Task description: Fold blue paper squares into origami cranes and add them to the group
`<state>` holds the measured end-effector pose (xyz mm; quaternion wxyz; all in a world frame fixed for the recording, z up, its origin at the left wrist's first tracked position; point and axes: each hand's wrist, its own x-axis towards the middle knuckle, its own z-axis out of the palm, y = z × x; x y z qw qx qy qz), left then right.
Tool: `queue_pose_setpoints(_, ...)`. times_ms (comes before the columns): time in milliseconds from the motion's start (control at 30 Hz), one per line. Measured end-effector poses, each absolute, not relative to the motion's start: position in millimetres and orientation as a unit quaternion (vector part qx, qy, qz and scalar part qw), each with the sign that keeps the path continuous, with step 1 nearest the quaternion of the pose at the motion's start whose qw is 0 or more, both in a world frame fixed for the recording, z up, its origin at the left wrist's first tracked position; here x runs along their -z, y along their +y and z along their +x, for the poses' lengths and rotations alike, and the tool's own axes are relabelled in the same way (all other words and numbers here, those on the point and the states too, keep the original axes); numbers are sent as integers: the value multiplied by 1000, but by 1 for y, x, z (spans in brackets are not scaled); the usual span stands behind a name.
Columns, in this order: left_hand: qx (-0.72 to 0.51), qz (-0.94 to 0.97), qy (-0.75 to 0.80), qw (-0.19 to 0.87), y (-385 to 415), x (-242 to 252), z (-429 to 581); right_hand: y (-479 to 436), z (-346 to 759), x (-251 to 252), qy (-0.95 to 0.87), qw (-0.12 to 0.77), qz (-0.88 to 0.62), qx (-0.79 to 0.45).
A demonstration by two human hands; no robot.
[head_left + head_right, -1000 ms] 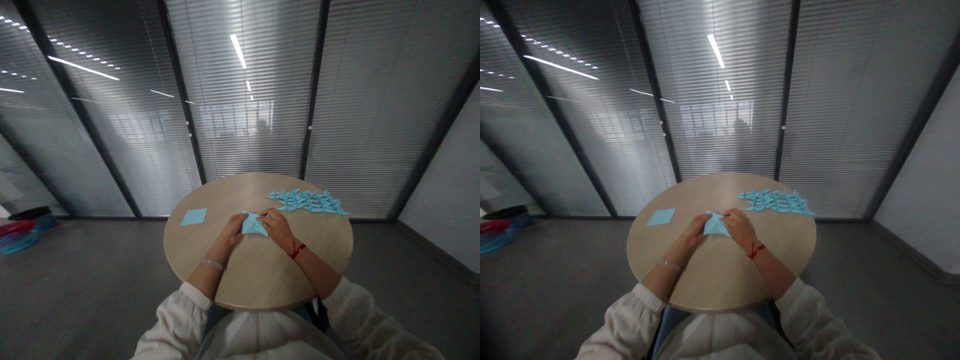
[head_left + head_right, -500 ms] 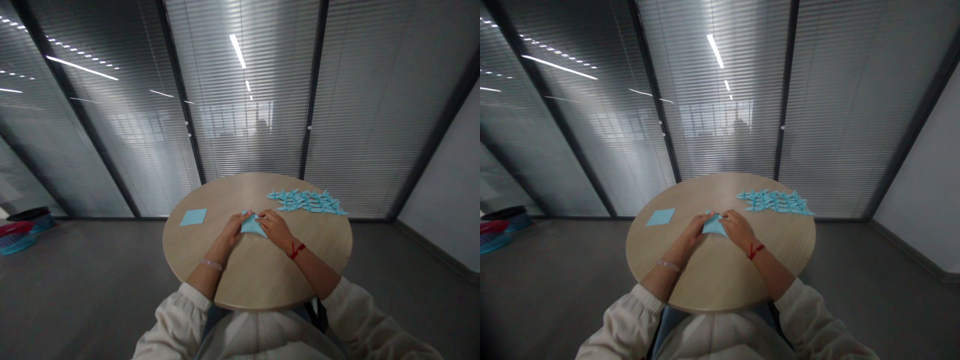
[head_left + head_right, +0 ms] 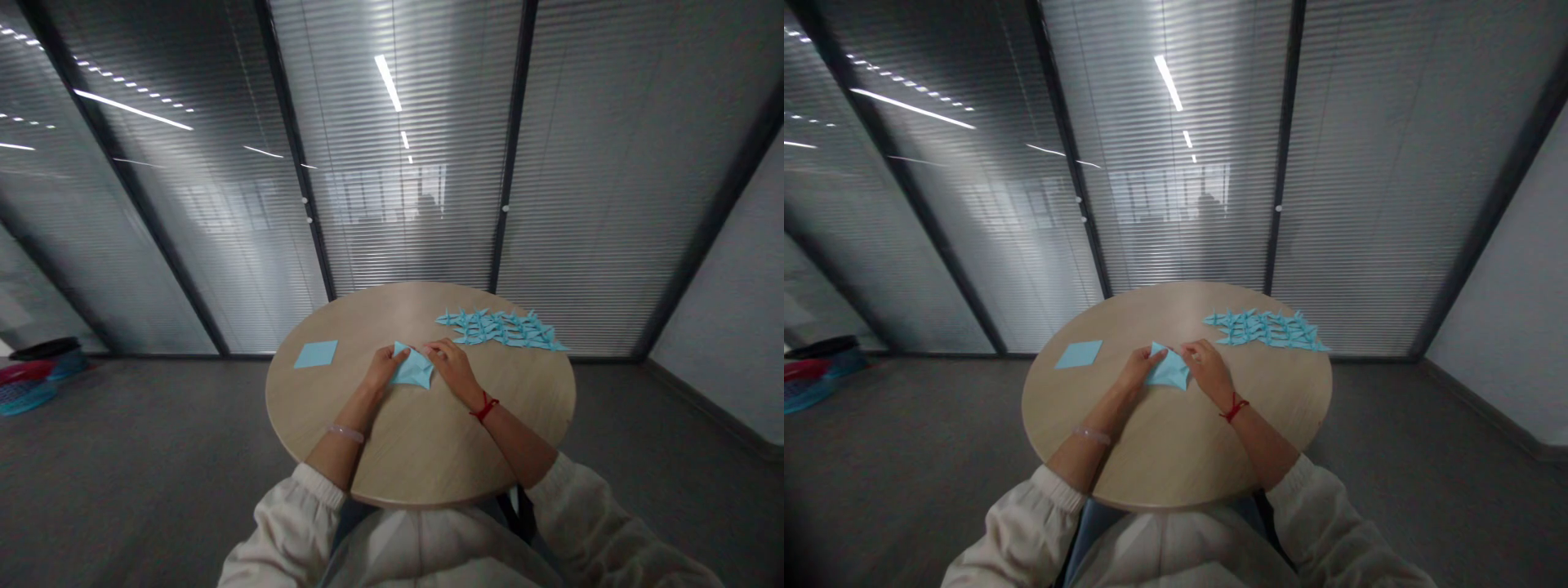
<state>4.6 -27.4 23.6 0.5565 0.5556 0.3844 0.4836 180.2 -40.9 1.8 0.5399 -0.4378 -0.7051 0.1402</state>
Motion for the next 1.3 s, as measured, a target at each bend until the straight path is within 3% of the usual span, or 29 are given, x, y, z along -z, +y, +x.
queue_pose_setpoints(133, -466, 592, 369, 544, -31, -26, 7, -30, 182, 6, -654, 503, -450, -343)
queue_pose_setpoints(233, -460, 598, 358, 550, -32, -27, 8, -27, 182, 10, -656, 469, -430, -406)
queue_pose_setpoints(600, -460, 585, 328, 582, -32, -27, 9, -31, 182, 9, -638, 466, -444, -423)
queue_pose_setpoints(867, -480, 580, 424, 502, -25, -23, 7, -30, 182, 11, -624, 458, -456, -439)
queue_pose_setpoints(1300, -486, 548, 424, 533, -28, -25, 9, -29, 183, 11, -642, 444, -461, -422)
